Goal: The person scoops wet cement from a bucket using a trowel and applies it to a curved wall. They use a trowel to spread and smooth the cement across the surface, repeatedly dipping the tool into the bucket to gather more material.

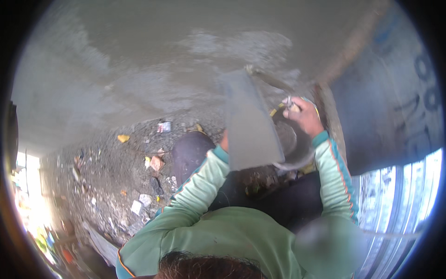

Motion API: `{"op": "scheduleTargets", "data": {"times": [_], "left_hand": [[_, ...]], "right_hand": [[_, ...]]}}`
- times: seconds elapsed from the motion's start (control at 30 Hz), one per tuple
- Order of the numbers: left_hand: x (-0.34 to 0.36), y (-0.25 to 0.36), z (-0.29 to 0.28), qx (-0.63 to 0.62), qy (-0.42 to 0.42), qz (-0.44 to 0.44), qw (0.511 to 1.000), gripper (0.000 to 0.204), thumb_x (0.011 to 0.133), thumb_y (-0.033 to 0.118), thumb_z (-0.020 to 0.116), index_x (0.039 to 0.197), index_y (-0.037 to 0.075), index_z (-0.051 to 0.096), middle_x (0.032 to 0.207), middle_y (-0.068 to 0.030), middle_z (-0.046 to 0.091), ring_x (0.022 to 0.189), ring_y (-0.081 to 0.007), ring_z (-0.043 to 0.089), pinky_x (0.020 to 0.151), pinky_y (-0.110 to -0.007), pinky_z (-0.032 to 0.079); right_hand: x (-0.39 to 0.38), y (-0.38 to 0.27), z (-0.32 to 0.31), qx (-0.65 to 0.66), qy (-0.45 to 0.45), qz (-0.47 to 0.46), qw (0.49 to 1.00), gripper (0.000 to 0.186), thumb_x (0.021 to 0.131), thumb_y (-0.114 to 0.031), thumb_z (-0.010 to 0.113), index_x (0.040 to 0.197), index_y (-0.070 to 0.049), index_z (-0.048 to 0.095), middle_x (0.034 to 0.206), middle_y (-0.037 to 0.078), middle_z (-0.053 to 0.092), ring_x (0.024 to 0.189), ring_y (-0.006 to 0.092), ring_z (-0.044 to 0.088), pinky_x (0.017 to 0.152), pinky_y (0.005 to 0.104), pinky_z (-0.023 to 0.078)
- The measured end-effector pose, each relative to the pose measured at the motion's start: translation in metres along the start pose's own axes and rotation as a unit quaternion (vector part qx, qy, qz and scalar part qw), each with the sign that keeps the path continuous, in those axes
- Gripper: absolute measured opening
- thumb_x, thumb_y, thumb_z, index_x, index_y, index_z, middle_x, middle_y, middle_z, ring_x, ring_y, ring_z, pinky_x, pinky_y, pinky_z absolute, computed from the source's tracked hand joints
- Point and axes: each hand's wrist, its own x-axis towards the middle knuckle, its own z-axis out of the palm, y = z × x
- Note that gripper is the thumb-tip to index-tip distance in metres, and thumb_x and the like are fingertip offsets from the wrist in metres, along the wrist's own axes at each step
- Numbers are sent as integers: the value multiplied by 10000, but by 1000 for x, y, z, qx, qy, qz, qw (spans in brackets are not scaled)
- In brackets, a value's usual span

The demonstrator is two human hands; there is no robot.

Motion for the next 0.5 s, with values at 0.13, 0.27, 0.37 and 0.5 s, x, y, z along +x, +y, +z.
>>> {"op": "scheduleTargets", "data": {"times": [0.13,0.27,0.37,0.5], "left_hand": [[2,9,1,293,-14,134,947,364,1069,189,532,1395,28,558,1305,-120,662,1163,-232,663,964,-392,573],[-13,1,-28,62,-29,37,997,393,1085,246,505,1416,38,545,1304,-110,654,1172,-240,653,984,-407,560],[-16,13,-30,-14,-43,21,999,423,1091,282,489,1438,44,527,1337,-118,638,1199,-262,641,1018,-433,541],[-16,27,-27,-94,-58,31,993,463,1098,330,467,1467,52,503,1382,-129,616,1234,-291,624,1063,-468,515]], "right_hand": [[12,-16,27,-181,46,-121,975,326,803,-48,781,1115,-53,685,954,106,620,922,300,647,823,359,498],[27,-18,13,-309,72,-173,933,260,803,-94,747,1016,-47,606,983,152,593,939,409,597,789,463,464],[23,-23,-9,-352,141,-240,894,236,790,-68,713,999,-67,605,980,132,597,924,388,597,783,467,465],[5,-25,-63,-462,152,-172,857,272,766,-128,688,1029,-71,644,991,118,609,959,368,607,841,459,470]]}}
